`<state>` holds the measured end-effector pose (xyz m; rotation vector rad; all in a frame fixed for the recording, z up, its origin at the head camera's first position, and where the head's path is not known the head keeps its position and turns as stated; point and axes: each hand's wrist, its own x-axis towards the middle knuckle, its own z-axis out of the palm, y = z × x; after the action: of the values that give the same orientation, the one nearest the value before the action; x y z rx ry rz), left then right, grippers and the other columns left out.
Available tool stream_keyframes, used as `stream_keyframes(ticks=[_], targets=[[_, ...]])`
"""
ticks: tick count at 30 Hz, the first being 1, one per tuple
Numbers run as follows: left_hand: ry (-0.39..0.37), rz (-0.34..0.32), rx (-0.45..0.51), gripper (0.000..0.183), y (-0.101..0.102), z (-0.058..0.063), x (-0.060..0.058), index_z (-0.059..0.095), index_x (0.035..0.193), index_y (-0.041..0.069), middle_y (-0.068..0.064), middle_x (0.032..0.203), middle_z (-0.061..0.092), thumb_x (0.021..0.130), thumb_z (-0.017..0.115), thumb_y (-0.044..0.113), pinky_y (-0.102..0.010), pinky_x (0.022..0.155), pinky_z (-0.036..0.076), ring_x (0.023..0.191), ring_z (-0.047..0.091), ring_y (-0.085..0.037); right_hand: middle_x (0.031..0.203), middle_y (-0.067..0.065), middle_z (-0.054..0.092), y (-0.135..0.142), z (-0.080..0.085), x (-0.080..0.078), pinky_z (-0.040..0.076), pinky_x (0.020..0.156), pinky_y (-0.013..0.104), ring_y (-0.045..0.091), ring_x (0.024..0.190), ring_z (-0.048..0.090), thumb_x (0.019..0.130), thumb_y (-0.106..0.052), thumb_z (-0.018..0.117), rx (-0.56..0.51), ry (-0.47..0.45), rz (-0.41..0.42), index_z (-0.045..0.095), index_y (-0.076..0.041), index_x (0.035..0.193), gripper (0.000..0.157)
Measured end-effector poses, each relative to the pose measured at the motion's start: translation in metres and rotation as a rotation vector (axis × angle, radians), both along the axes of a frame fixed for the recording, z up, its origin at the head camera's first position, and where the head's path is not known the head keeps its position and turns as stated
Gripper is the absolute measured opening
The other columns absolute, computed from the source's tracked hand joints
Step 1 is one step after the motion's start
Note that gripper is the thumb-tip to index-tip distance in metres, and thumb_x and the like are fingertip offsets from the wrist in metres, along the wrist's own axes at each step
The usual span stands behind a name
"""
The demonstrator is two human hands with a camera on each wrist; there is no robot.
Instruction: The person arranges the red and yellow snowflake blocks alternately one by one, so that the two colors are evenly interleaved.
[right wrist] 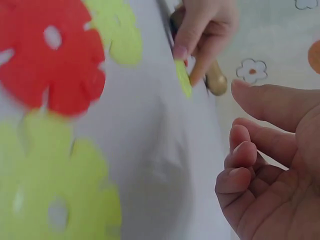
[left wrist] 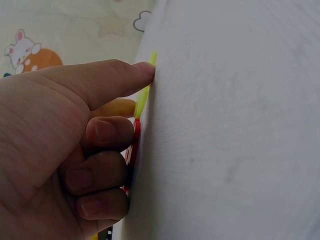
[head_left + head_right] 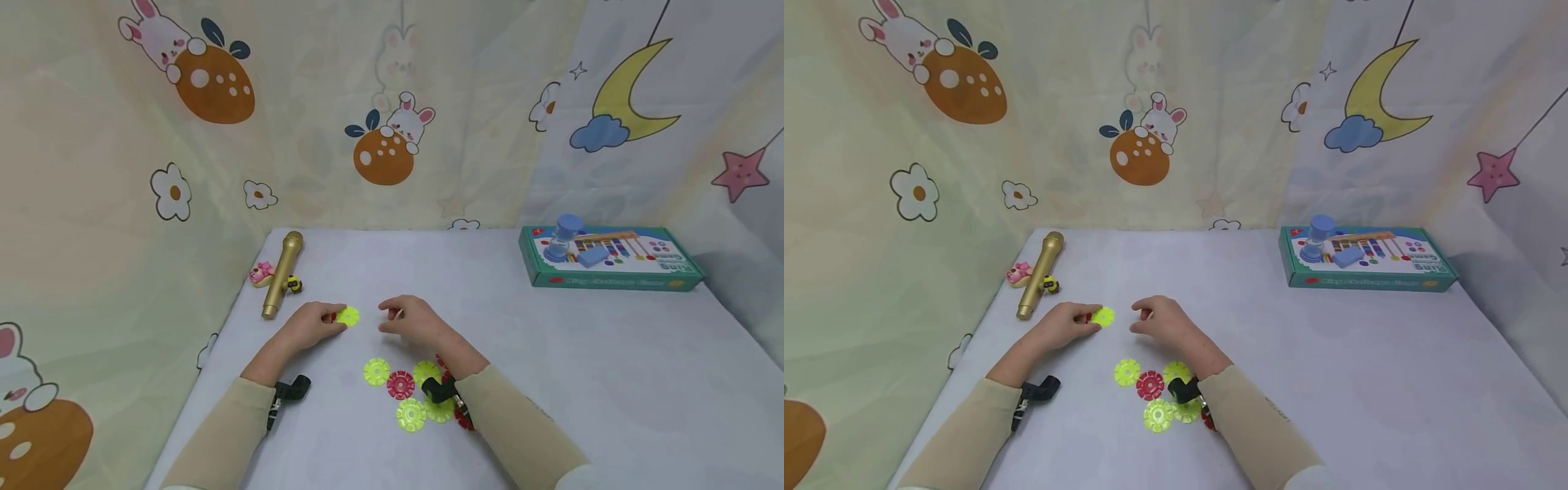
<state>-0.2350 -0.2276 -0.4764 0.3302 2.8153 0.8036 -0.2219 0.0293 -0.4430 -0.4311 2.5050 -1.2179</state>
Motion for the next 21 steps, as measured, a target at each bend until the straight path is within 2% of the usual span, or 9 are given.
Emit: stream_keyframes(ticks=[3, 7, 14, 21], targets=[[0.005, -0.013, 0.015, 0.052, -0.001, 0.0, 0.0, 0.059, 0.13, 0.019, -0.001, 0.08, 0.053, 0.083, 0.071, 0.038, -0.032, 0.06, 0.035, 0.069, 0.044, -0.016, 0.089, 0.001, 0.055, 0.022, 0.001, 0.01, 0.044, 0.059, 0.03, 0.02, 0.077, 0.052, 0.083, -0.022, 0.073, -0.011, 0.017, -0.028, 0.063, -0.011, 0.121, 0.04], [0.009, -0.027, 0.023, 0.052, -0.002, 0.0, 0.0, 0.059, 0.13, 0.018, -0.002, 0.068, 0.045, 0.084, 0.071, 0.037, -0.031, 0.056, 0.033, 0.064, 0.042, -0.015, 0.088, 0.0, 0.055, 0.049, 0.0, 0.023, 0.045, 0.057, 0.03, 0.02, 0.076, 0.051, 0.083, -0.02, 0.073, -0.018, 0.019, -0.077, 0.065, -0.012, 0.119, 0.038], [0.016, -0.022, 0.032, 0.051, -0.004, -0.001, 0.0, 0.06, 0.129, 0.018, -0.001, 0.065, 0.045, 0.083, 0.072, 0.036, -0.03, 0.053, 0.033, 0.06, 0.042, -0.014, 0.084, 0.0, 0.055, 0.086, -0.009, 0.037, 0.047, 0.059, 0.029, 0.02, 0.076, 0.05, 0.078, -0.015, 0.077, 0.043, 0.002, -0.11, 0.069, -0.015, 0.111, 0.034], [0.009, -0.018, 0.042, 0.051, -0.003, -0.002, -0.001, 0.06, 0.129, 0.019, -0.001, 0.067, 0.044, 0.083, 0.071, 0.038, -0.031, 0.055, 0.033, 0.064, 0.042, -0.016, 0.089, -0.001, 0.054, 0.108, -0.018, 0.042, 0.048, 0.066, 0.028, 0.018, 0.083, 0.048, 0.07, -0.015, 0.083, 0.16, -0.03, -0.077, 0.069, -0.02, 0.104, 0.037]])
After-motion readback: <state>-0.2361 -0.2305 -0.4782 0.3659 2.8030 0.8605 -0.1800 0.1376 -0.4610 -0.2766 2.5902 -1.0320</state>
